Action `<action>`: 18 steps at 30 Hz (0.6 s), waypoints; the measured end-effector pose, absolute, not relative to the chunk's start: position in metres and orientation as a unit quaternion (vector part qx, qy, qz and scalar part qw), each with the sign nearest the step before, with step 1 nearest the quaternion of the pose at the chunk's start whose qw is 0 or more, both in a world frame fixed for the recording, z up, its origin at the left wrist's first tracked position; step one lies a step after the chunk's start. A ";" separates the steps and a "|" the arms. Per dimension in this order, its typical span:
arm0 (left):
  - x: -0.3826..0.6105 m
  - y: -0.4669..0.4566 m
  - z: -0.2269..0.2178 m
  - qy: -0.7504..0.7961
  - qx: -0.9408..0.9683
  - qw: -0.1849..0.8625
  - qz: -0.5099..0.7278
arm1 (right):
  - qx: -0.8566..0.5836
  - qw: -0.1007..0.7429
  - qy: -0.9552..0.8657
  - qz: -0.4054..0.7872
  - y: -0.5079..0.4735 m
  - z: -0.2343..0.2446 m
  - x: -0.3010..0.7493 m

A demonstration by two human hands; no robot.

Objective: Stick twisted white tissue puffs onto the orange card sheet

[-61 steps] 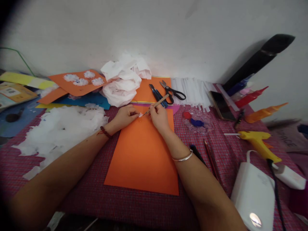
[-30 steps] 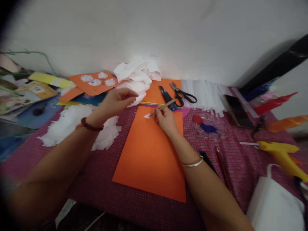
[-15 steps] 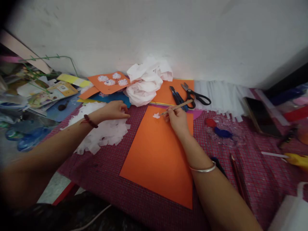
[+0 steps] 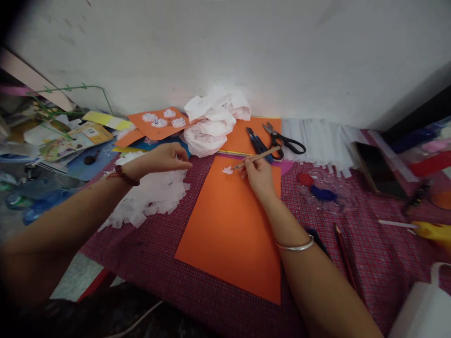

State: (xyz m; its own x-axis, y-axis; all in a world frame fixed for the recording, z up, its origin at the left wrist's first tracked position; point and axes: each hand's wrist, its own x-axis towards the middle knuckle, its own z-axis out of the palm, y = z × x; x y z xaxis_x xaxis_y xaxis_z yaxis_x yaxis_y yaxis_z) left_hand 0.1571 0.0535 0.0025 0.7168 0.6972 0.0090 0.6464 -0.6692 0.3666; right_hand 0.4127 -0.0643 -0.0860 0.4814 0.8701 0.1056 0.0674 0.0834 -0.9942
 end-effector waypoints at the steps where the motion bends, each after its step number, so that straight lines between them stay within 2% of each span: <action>1: 0.158 0.054 -0.004 0.358 0.921 0.137 0.063 | -0.595 0.622 -0.393 0.322 -0.064 -0.087 0.413; 4: 0.158 0.057 -0.014 0.366 0.925 0.090 0.039 | -0.597 0.625 -0.387 0.321 -0.064 -0.088 0.413; 8: 0.156 0.060 0.010 0.410 0.888 0.199 0.058 | -0.594 0.629 -0.382 0.325 -0.064 -0.087 0.414; 12: 0.164 0.053 0.037 0.391 0.867 0.297 0.082 | -0.594 0.626 -0.383 0.329 -0.064 -0.086 0.414; 18: 0.200 0.035 0.025 0.334 0.871 0.354 0.072 | -0.602 0.617 -0.393 0.319 -0.062 -0.087 0.414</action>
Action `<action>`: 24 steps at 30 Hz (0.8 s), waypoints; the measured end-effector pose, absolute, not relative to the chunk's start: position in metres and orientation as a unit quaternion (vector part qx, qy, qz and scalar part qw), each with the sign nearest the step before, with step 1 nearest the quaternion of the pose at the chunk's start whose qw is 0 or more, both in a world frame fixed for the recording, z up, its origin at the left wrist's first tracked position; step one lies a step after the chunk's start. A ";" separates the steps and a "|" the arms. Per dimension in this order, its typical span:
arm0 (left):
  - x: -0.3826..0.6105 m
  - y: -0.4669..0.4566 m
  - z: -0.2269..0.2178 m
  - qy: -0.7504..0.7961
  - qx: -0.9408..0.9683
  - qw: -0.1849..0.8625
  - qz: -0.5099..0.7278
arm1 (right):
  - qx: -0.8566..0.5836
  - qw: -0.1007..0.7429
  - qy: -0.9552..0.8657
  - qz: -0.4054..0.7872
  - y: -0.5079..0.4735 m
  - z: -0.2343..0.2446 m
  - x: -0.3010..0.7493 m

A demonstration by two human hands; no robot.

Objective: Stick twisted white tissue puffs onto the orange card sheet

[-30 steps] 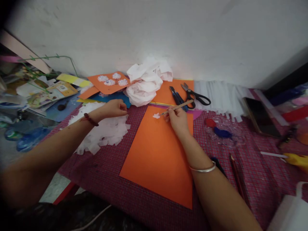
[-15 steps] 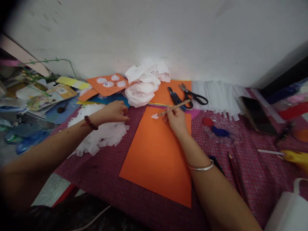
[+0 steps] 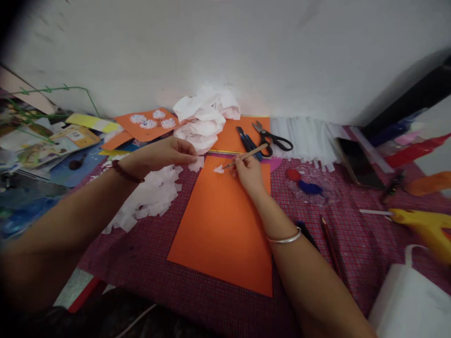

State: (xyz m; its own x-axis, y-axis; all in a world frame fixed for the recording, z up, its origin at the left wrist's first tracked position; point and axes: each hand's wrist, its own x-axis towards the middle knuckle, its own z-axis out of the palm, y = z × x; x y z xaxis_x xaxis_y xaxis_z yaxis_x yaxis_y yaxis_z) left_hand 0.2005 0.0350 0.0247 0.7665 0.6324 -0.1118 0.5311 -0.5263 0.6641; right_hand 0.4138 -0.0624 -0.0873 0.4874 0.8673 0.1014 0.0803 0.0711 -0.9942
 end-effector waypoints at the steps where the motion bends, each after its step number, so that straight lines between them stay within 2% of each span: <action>1: 0.206 0.033 0.020 0.328 0.868 0.367 0.071 | -0.602 0.616 -0.395 0.319 -0.062 -0.087 0.414; 5: 0.215 0.027 0.005 0.306 0.837 0.449 0.059 | -0.598 0.618 -0.390 0.330 -0.062 -0.087 0.414; 8: 0.209 0.024 -0.002 0.302 0.842 0.447 -0.008 | -0.596 0.621 -0.384 0.335 -0.062 -0.087 0.413; 11: 0.199 0.016 -0.003 0.315 0.881 0.352 -0.025 | -0.594 0.623 -0.384 0.333 -0.062 -0.087 0.413; 16: 0.177 -0.017 -0.001 0.271 0.945 0.166 0.077 | -0.604 0.618 -0.382 0.326 -0.062 -0.088 0.413; 21: 0.158 -0.048 -0.019 0.087 0.990 0.109 0.038 | -0.604 0.616 -0.393 0.316 -0.062 -0.087 0.413; 24: 0.152 -0.050 -0.030 0.062 0.994 0.087 0.033 | -0.600 0.619 -0.397 0.316 -0.063 -0.086 0.413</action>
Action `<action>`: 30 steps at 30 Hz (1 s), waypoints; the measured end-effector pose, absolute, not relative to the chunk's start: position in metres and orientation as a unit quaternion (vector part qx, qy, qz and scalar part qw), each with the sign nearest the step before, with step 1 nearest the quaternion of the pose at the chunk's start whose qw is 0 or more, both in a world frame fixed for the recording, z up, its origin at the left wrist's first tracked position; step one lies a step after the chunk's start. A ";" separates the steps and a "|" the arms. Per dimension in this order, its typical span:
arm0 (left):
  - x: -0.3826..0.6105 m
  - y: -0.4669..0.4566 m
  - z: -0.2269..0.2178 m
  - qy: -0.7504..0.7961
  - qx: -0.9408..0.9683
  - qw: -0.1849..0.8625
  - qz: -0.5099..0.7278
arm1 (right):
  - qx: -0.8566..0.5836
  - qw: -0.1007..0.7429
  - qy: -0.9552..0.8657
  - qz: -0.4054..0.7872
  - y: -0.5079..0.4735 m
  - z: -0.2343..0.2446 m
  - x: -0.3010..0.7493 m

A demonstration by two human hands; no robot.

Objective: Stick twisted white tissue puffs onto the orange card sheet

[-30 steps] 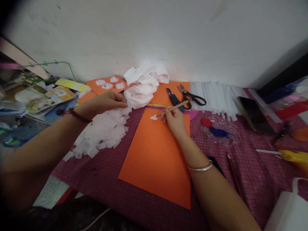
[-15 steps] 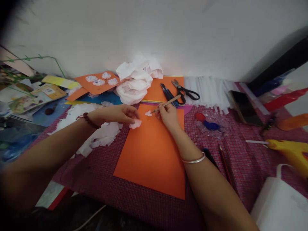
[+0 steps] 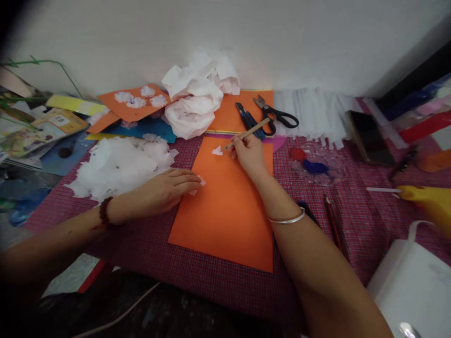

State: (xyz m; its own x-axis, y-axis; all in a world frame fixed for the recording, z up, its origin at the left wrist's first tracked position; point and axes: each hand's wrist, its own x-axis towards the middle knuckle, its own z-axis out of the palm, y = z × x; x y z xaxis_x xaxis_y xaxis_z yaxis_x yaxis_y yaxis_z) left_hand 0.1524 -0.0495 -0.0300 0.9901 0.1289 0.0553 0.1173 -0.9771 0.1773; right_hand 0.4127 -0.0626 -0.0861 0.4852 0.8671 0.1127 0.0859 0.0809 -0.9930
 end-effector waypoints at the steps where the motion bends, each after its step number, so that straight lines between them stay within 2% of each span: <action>1: 0.152 -0.048 -0.033 0.063 0.994 0.085 0.034 | -0.600 0.618 -0.397 0.315 -0.062 -0.086 0.413; 9: 0.152 -0.027 -0.047 0.032 0.987 0.136 0.084 | -0.606 0.613 -0.400 0.312 -0.060 -0.091 0.414; 13: 0.148 -0.028 -0.048 0.026 0.984 0.128 0.120 | -0.603 0.611 -0.408 0.312 -0.060 -0.092 0.415; 17: 0.142 -0.040 -0.039 0.066 0.988 0.057 0.124 | -0.602 0.612 -0.405 0.314 -0.060 -0.093 0.415; 22: 0.139 -0.053 -0.037 0.061 0.994 -0.075 0.048 | -0.595 0.614 -0.414 0.312 -0.059 -0.094 0.415; 25: 0.139 -0.054 -0.045 0.057 0.992 -0.102 0.053 | -0.601 0.613 -0.406 0.314 -0.060 -0.094 0.414; 28: 0.141 -0.051 -0.050 0.102 0.987 -0.061 0.108 | -0.601 0.616 -0.402 0.313 -0.060 -0.093 0.415; 30: 0.144 -0.048 -0.045 0.156 0.974 0.020 0.162 | -0.598 0.618 -0.403 0.314 -0.060 -0.093 0.415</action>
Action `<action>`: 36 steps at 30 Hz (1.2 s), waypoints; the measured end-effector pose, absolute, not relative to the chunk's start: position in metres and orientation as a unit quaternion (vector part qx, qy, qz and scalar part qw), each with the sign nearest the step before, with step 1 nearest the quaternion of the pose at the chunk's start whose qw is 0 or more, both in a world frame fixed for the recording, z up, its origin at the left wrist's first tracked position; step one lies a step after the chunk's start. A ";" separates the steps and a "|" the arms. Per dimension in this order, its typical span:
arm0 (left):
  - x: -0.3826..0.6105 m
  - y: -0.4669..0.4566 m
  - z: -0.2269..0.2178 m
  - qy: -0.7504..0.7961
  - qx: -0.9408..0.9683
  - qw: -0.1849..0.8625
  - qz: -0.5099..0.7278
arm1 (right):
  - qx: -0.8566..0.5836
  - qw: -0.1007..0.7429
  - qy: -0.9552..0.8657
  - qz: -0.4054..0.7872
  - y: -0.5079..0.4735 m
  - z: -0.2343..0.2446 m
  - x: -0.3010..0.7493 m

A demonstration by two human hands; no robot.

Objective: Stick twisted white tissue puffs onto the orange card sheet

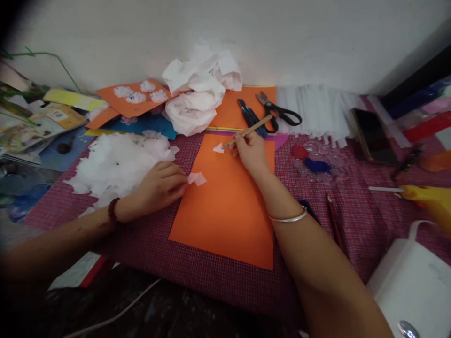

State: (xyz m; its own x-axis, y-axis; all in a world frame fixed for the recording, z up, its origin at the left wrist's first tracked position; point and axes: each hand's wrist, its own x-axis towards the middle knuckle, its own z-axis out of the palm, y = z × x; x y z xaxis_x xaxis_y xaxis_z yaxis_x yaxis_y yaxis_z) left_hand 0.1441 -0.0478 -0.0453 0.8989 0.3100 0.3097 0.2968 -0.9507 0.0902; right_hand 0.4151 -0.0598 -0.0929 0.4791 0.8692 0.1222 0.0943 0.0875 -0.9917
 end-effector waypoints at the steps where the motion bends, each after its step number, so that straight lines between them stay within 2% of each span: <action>1: 0.147 -0.046 -0.040 0.189 0.961 0.074 0.187 | -0.598 0.619 -0.401 0.314 -0.060 -0.093 0.415; 6: 0.169 -0.031 0.001 0.361 0.846 0.333 0.208 | -0.600 0.621 -0.393 0.316 -0.061 -0.090 0.414; 9: 0.190 -0.019 0.016 0.390 0.805 0.407 0.182 | -0.600 0.620 -0.385 0.329 -0.061 -0.088 0.412; 13: 0.224 -0.005 0.012 0.342 0.811 0.460 0.115 | -0.599 0.625 -0.373 0.333 -0.061 -0.087 0.413; 17: 0.255 0.003 -0.009 0.291 0.842 0.448 0.071 | -0.589 0.656 -0.358 0.307 -0.060 -0.090 0.417; 23: 0.278 0.010 -0.040 0.324 0.861 0.375 0.117 | -0.610 0.674 -0.333 0.252 -0.062 -0.093 0.422; 28: 0.263 0.017 -0.024 0.350 0.840 0.401 0.109 | -0.591 0.695 -0.334 0.238 -0.064 -0.091 0.420; 32: 0.245 0.033 -0.010 0.264 0.853 0.448 0.032 | -0.586 0.676 -0.357 0.268 -0.066 -0.085 0.413; 36: 0.239 0.050 -0.025 0.221 0.892 0.394 -0.023 | -0.579 0.662 -0.391 0.273 -0.069 -0.081 0.404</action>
